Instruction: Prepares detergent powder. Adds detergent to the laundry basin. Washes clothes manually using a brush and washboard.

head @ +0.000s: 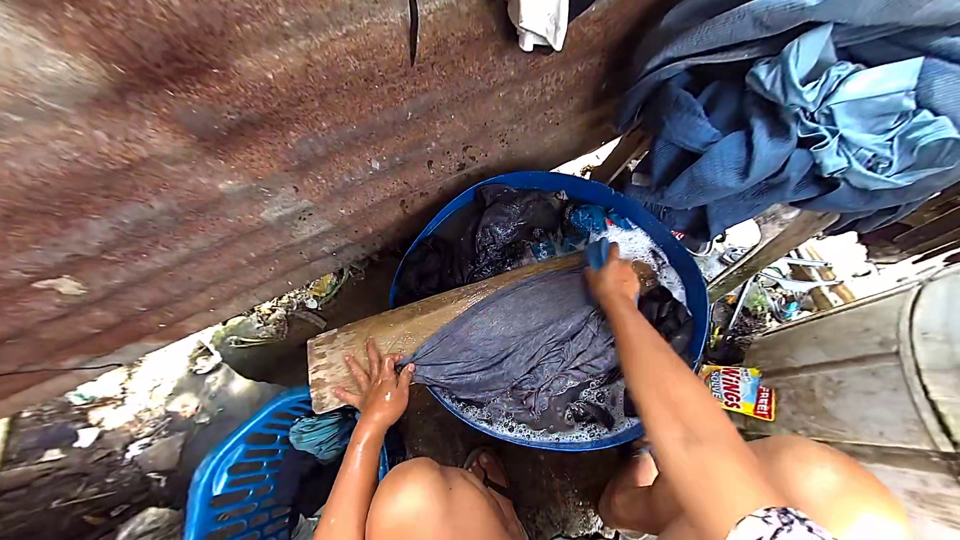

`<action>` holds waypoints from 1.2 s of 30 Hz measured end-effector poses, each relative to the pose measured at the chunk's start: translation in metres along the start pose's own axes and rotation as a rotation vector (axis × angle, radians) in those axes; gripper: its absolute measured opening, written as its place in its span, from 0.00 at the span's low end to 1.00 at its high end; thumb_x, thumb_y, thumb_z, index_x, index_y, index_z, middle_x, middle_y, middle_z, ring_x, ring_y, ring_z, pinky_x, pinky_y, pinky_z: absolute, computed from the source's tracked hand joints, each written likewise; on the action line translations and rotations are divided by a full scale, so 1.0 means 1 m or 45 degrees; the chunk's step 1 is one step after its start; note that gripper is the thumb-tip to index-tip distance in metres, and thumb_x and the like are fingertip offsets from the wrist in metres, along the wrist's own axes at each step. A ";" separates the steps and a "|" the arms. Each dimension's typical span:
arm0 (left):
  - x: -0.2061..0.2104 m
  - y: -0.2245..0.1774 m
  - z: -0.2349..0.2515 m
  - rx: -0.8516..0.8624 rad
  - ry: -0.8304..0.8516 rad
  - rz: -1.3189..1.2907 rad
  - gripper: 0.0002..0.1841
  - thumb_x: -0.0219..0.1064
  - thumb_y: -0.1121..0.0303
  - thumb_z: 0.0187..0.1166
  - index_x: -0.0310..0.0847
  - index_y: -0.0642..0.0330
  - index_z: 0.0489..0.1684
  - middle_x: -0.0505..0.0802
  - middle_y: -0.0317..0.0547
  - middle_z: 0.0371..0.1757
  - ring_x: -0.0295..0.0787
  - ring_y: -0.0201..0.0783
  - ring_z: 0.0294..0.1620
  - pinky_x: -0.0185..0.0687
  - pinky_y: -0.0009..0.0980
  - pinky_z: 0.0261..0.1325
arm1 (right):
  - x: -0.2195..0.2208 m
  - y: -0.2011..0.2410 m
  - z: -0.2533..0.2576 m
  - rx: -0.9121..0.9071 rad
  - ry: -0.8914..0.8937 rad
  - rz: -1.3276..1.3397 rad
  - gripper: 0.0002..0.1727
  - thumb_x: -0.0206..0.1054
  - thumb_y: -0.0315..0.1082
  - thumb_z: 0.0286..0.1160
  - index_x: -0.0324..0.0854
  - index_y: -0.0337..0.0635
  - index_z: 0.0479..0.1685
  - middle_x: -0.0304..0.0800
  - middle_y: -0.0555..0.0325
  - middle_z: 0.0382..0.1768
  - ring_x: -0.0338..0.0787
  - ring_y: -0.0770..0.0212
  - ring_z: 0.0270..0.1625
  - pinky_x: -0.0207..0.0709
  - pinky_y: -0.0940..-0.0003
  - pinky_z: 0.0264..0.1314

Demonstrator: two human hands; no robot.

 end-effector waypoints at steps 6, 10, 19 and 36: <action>0.000 0.001 0.002 0.007 -0.016 0.013 0.24 0.53 0.60 0.91 0.71 0.64 0.80 0.39 0.56 0.97 0.17 0.70 0.95 0.10 0.84 0.77 | 0.132 0.179 -0.226 -0.837 0.499 0.069 0.38 0.67 0.42 0.81 0.63 0.43 0.91 0.82 0.27 0.70 0.85 0.30 0.69 0.80 0.37 0.64; -0.002 0.005 0.000 0.022 -0.054 -0.030 0.21 0.55 0.57 0.91 0.76 0.64 0.71 0.40 0.58 0.97 0.19 0.72 0.94 0.10 0.84 0.77 | 0.078 0.119 -0.144 -0.689 0.446 -0.019 0.36 0.67 0.47 0.82 0.66 0.50 0.90 0.84 0.33 0.70 0.87 0.31 0.69 0.81 0.30 0.61; 0.001 0.003 0.006 0.013 -0.031 0.014 0.22 0.53 0.57 0.92 0.74 0.63 0.74 0.39 0.58 0.97 0.18 0.71 0.95 0.11 0.84 0.77 | 0.099 0.132 -0.148 -0.493 0.149 0.118 0.38 0.68 0.43 0.78 0.65 0.40 0.88 0.85 0.26 0.62 0.90 0.29 0.59 0.85 0.35 0.54; 0.001 0.006 0.005 0.001 -0.048 0.044 0.24 0.53 0.59 0.91 0.72 0.66 0.77 0.40 0.57 0.97 0.21 0.69 0.95 0.12 0.83 0.79 | 0.137 0.185 -0.214 -0.814 0.521 0.098 0.39 0.68 0.40 0.80 0.60 0.44 0.92 0.81 0.24 0.68 0.86 0.28 0.67 0.82 0.36 0.60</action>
Point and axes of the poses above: each hand's wrist, its own z-axis towards the middle knuckle, its own x-axis out of the palm, y = z × x, the point moved 8 cm from there along z, towards the middle knuckle
